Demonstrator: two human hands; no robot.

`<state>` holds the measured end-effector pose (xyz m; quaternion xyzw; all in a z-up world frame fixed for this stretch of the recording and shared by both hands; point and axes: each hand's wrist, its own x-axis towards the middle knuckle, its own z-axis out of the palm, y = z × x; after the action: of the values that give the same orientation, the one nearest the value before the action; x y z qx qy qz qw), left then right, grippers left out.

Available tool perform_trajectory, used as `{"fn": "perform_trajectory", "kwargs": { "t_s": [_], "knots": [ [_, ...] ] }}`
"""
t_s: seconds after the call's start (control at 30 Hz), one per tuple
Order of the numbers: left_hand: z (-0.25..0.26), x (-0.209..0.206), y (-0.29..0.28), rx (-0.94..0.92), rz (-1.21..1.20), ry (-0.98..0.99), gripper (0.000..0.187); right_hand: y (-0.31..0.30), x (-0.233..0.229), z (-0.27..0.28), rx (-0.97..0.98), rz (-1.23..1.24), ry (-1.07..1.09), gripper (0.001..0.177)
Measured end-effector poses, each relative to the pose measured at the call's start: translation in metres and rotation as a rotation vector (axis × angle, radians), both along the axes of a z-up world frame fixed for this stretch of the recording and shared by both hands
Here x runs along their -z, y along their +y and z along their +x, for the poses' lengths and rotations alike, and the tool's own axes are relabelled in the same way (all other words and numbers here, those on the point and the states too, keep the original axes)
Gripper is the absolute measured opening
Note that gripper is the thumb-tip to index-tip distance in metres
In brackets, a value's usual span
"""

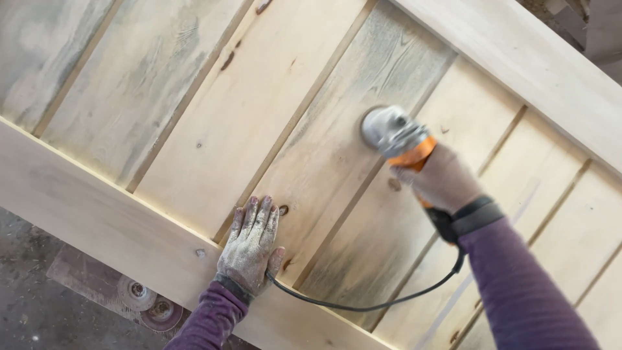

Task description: Sanding a wooden panel using an angle grinder with a sanding disc.

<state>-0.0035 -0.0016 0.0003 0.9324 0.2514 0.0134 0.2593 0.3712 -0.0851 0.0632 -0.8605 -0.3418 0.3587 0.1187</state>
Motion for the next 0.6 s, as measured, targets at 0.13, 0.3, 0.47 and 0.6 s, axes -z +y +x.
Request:
{"fn": "perform_trajectory", "kwargs": {
  "t_s": [0.13,0.3,0.47,0.6],
  "knots": [
    [-0.009,-0.003,0.000,-0.036,-0.054,-0.142,0.073,-0.021,-0.015,-0.061,-0.010,0.001,0.049,0.047],
    [-0.020,-0.003,-0.009,-0.090,-0.057,-0.229,0.075,-0.042,-0.020,-0.124,-0.069,-0.088,0.110,0.047],
    [-0.039,0.014,-0.041,-0.127,-0.055,-0.168,0.079,-0.046,-0.028,-0.161,-0.362,-0.160,0.167,0.048],
    [-0.034,0.005,-0.059,-0.017,-0.057,0.058,0.088,-0.031,-0.016,-0.127,-0.296,-0.114,0.197,0.055]
  ]
}}
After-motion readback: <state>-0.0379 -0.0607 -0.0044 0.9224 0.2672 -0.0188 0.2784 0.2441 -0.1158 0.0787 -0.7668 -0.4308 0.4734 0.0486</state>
